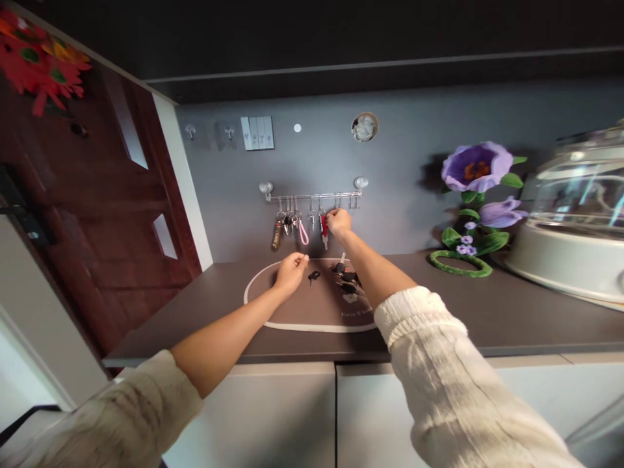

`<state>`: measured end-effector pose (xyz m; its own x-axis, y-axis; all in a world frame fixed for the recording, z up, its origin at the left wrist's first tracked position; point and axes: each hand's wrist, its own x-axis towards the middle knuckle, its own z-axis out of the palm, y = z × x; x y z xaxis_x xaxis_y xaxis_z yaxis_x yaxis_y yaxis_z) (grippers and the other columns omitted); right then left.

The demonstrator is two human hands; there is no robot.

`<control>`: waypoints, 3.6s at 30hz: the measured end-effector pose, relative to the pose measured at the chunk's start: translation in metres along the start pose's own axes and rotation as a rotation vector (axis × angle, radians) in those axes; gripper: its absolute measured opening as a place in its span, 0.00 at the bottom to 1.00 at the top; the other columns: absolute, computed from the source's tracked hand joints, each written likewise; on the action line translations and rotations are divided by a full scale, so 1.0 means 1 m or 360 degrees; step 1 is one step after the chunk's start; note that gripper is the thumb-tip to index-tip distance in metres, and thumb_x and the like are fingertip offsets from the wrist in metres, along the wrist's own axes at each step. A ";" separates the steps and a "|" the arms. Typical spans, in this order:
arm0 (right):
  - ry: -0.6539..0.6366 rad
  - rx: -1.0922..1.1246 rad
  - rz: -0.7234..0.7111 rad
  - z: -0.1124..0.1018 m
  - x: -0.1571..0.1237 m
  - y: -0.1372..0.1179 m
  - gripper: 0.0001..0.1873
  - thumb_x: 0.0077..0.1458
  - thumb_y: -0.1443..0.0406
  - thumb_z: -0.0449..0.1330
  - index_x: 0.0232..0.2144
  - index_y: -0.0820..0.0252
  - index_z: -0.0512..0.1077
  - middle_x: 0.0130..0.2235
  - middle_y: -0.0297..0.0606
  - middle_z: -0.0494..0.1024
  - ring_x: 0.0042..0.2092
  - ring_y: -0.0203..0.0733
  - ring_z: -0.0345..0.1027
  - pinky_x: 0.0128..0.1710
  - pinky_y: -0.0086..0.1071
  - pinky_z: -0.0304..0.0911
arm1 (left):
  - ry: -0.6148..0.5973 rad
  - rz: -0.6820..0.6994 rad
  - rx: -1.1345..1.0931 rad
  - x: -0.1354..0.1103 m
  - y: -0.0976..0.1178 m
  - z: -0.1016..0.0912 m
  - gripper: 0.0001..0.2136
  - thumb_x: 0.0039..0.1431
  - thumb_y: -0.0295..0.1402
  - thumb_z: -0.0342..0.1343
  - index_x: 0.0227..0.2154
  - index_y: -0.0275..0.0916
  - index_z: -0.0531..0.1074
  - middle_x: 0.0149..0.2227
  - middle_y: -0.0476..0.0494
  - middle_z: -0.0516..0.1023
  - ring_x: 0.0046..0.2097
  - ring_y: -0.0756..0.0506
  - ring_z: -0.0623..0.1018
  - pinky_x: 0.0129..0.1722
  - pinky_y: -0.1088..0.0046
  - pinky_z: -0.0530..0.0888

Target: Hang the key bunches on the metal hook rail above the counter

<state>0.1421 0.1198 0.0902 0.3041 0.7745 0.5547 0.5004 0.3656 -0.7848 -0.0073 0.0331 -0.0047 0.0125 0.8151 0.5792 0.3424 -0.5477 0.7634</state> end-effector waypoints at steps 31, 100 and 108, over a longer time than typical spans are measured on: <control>-0.0523 -0.0924 -0.0518 -0.039 -0.131 0.026 0.13 0.52 0.70 0.50 0.38 0.62 0.72 0.38 0.44 0.76 0.41 0.42 0.68 0.42 0.31 0.59 | -0.0447 0.0388 0.0894 0.002 -0.007 -0.010 0.13 0.53 0.39 0.50 0.31 0.37 0.76 0.34 0.42 0.73 0.37 0.47 0.71 0.42 0.71 0.65; -0.0672 -0.0052 -0.0378 -0.041 -0.143 0.014 0.10 0.48 0.60 0.53 0.27 0.61 0.67 0.30 0.34 0.72 0.32 0.34 0.62 0.36 0.29 0.58 | -0.0476 -0.0240 -0.0635 -0.013 0.009 -0.018 0.12 0.41 0.34 0.60 0.29 0.32 0.75 0.27 0.44 0.77 0.29 0.52 0.71 0.31 0.75 0.67; -0.0666 -0.0034 -0.0413 -0.042 -0.140 0.014 0.10 0.48 0.60 0.51 0.25 0.61 0.66 0.28 0.34 0.71 0.31 0.35 0.62 0.36 0.30 0.58 | -0.0444 -0.0202 -0.0627 -0.016 0.016 -0.016 0.12 0.41 0.35 0.60 0.29 0.32 0.75 0.28 0.44 0.77 0.29 0.51 0.71 0.32 0.75 0.67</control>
<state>0.1406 -0.0045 0.0130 -0.1823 0.8019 0.5689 0.5344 0.5665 -0.6273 -0.0172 0.0088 0.0027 0.2633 0.8698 0.4172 -0.0229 -0.4267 0.9041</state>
